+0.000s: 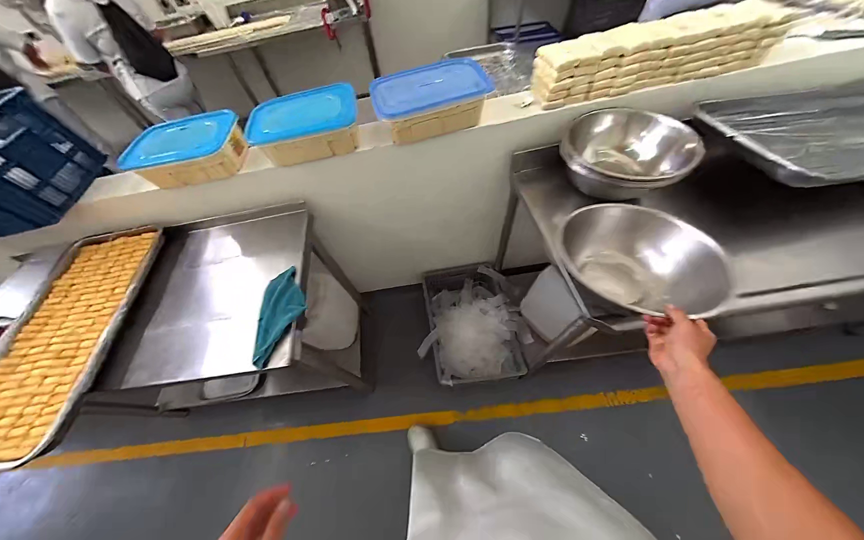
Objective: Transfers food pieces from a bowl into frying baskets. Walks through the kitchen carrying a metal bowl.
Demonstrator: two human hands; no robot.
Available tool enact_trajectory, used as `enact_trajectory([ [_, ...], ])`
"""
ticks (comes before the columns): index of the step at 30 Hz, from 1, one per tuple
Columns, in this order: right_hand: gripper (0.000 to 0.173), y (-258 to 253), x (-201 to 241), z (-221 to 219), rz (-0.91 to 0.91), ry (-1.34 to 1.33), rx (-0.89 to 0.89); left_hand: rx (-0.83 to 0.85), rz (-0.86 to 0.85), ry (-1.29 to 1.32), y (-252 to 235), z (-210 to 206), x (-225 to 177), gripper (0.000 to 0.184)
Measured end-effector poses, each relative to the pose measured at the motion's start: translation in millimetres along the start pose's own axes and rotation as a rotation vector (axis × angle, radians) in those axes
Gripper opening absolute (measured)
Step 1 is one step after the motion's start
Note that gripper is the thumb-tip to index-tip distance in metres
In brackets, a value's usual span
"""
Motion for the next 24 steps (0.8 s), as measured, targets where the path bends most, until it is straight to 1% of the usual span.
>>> enact_trajectory([
  [2, 0.026, 5.6, -11.9, -15.5, -0.032, 0.075, 0.092, -0.047, 0.021, -0.033, -54.1, 0.9, 21.0, 0.028],
  [4, 0.029, 25.4, -32.0, -26.0, -0.034, 0.221, 0.171, -0.063, 0.036, -0.098, -112.3, 13.6, 46.3, 0.03],
  [6, 0.026, 49.1, -60.1, -30.8, -0.032, 0.38, 0.239, -0.044, 0.103, -0.176, -171.5, 29.2, 67.0, 0.033],
  [8, 0.024, 74.6, -90.3, -37.8, -0.04, 0.516, 0.324, -0.06, 0.158, -0.261, -226.5, 40.3, 87.4, 0.035],
  [11, 0.02, 105.0, -123.7, -55.0, -0.017, 0.67, 0.446, -0.061, 0.159, -0.418, -296.9, 45.6, 128.0, 0.044],
  [13, 0.019, 117.8, -127.3, -63.2, 0.015, 0.751, 0.491, 0.006, 0.109, -0.548, -328.8, 32.5, 151.5, 0.05],
  [14, 0.019, 122.1, -123.6, -65.8, 0.03, 0.776, 0.492, 0.055, 0.087, -0.602, -342.2, 23.3, 159.5, 0.049],
  [16, 0.018, 126.4, -112.5, -66.4, 0.055, 0.788, 0.452, 0.136, 0.064, -0.659, -367.5, 6.9, 169.0, 0.035],
  [17, 0.017, 127.5, -107.0, -63.5, 0.059, 0.781, 0.424, 0.147, 0.064, -0.665, -379.1, 0.4, 167.7, 0.031],
  [18, 0.016, 127.9, -101.4, -59.7, 0.061, 0.771, 0.395, 0.13, 0.067, -0.627, -389.9, -6.2, 161.1, 0.032],
  [19, 0.016, 128.4, -95.8, -56.5, 0.068, 0.759, 0.369, 0.089, 0.079, -0.529, -400.6, -12.6, 150.3, 0.034],
  [20, 0.016, 129.6, -90.6, -54.2, 0.071, 0.744, 0.348, 0.014, 0.092, -0.369, -410.2, -19.2, 135.9, 0.034],
  [22, 0.016, 131.1, -81.2, -56.1, 0.089, 0.689, 0.324, -0.148, 0.123, 0.051, -426.5, -42.0, 99.4, 0.031],
  [23, 0.017, 132.8, -76.7, -60.3, 0.097, 0.659, 0.327, -0.177, 0.134, 0.245, -431.0, -58.8, 76.1, 0.028],
  [24, 0.018, 135.0, -71.9, -65.5, 0.1, 0.627, 0.348, -0.159, 0.136, 0.4, -432.4, -78.6, 48.5, 0.027],
])
Point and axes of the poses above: each hand's wrist, its own y-axis away from the middle knuckle, its own z-axis out of the back of the hand, x = y × z, the point moved 6 cm from there along -y, towards the middle knuckle, and after that the axes turned 9 degrees about -z, right-handed, at the moved point
